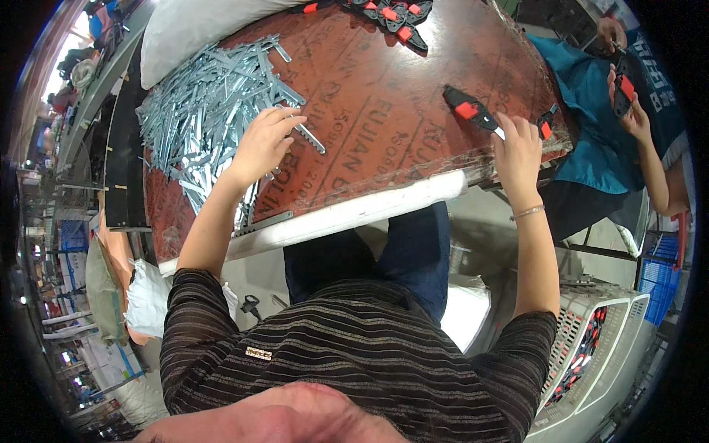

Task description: The person inserts metal saw blades into red and black plastic handles at a workbench. They repeatedly pick up a handle and a blade, insert the blade into the handle, and place the assembled tool on the table or into a basket.

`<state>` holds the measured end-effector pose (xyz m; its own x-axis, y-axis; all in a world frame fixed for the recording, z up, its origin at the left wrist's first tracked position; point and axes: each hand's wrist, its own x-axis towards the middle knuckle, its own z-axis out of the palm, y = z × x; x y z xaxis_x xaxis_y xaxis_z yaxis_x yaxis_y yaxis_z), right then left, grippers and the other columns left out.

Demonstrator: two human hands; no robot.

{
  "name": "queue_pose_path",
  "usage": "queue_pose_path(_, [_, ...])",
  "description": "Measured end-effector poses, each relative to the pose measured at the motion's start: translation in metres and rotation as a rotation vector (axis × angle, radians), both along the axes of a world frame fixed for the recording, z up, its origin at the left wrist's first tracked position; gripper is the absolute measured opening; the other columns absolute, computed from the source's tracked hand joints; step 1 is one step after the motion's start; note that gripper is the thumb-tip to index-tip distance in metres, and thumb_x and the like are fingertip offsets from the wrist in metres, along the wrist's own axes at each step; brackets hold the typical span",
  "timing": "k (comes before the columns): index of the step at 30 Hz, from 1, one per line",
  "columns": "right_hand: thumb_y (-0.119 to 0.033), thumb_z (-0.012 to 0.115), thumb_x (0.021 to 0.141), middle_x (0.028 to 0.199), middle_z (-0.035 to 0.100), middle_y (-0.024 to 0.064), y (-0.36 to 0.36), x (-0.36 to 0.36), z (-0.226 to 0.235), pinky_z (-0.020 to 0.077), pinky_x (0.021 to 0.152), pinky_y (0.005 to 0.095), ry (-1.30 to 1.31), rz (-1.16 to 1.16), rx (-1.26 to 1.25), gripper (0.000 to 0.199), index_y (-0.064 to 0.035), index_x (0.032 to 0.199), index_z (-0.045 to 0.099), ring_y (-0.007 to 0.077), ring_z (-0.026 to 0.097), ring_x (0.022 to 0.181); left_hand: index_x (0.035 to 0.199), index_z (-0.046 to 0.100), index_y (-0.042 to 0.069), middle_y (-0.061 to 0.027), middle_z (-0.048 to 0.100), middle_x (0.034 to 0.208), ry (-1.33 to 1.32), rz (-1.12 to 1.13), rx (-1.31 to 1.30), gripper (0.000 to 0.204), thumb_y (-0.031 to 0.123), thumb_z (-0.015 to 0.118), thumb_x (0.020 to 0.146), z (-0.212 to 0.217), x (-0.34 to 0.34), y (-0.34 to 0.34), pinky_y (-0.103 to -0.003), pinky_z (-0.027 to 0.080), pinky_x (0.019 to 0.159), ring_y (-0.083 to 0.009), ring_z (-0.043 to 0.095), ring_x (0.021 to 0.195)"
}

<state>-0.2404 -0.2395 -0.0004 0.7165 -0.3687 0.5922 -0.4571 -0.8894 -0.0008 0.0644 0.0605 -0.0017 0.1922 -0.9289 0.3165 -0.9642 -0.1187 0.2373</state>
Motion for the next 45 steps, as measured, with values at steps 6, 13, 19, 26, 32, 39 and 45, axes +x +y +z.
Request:
queue_pose_path(6, [-0.010,0.067,0.072,0.105,0.056,0.0100,0.055,0.059,-0.001,0.0417,0.080,0.0393,0.001,0.351,0.221,0.037,-0.0092,0.109,0.059,0.0281,0.052,0.098,0.091,0.063,0.006,-0.0047,0.061,0.096,-0.068,-0.053,0.161,0.020,0.000,0.060,0.073,-0.008,0.024,-0.022,-0.037,0.044,0.086,-0.0264,0.054,0.096])
queue_pose_path(13, [-0.014,0.068,0.075,0.118,0.051,0.0162,0.108,0.080,-0.015,0.0401,0.093,0.0416,-0.062,0.516,0.645,0.057,-0.0036,0.126,0.046,0.0345,0.049,0.107,0.087,0.062,0.003,-0.0088,0.061,0.090,0.169,-0.386,-0.187,0.014,-0.003,0.058,0.075,-0.005,-0.027,-0.074,-0.035,0.047,0.076,-0.0266,0.059,0.087])
queue_pose_path(19, [0.001,0.051,0.079,0.101,0.060,0.0188,0.089,0.075,-0.039,0.0469,0.082,0.0403,-0.276,0.475,0.935,0.037,-0.0034,0.115,0.055,0.0363,0.058,0.094,0.103,0.062,0.007,-0.0105,0.057,0.111,0.577,-0.586,-0.256,0.026,0.001,0.063,0.077,0.019,-0.073,-0.126,-0.032,0.046,0.084,-0.0242,0.056,0.103])
queue_pose_path(26, [-0.015,0.048,0.092,0.082,0.063,0.0151,0.050,0.055,-0.047,0.0483,0.068,0.0383,-0.272,0.161,0.910,0.014,-0.0048,0.097,0.058,0.0336,0.063,0.080,0.121,0.053,0.003,-0.0192,0.050,0.126,0.228,0.215,-0.295,0.047,0.029,0.063,0.083,-0.040,0.101,-0.224,-0.041,0.034,0.103,-0.0329,0.043,0.123])
queue_pose_path(32, [-0.015,0.051,0.093,0.069,0.058,0.0127,0.046,0.061,-0.048,0.0459,0.061,0.0319,-0.356,0.207,1.016,0.015,-0.0031,0.094,0.060,0.0252,0.060,0.064,0.133,0.047,0.014,-0.0144,0.039,0.142,0.040,0.549,-0.126,0.061,0.054,0.044,0.088,-0.076,0.234,-0.275,-0.051,0.028,0.106,-0.0373,0.031,0.132])
queue_pose_path(39, [-0.008,0.053,0.090,0.074,0.063,0.0107,0.043,0.059,-0.047,0.0490,0.061,0.0307,-0.289,0.158,1.063,0.009,-0.0025,0.090,0.060,0.0241,0.066,0.068,0.142,0.035,0.032,-0.0109,0.019,0.152,0.271,0.820,0.205,0.078,0.078,0.031,0.079,-0.045,0.194,-0.311,-0.064,0.004,0.107,-0.0465,0.002,0.138])
queue_pose_path(45, [-0.007,0.053,0.089,0.074,0.066,0.0097,0.042,0.060,-0.049,0.0498,0.060,0.0311,-0.298,0.155,1.069,0.008,-0.0040,0.089,0.060,0.0235,0.066,0.068,0.136,0.044,0.031,-0.0117,0.021,0.152,0.163,0.438,0.312,0.074,0.076,0.036,0.078,-0.041,0.114,-0.339,-0.064,0.000,0.107,-0.0445,0.008,0.139])
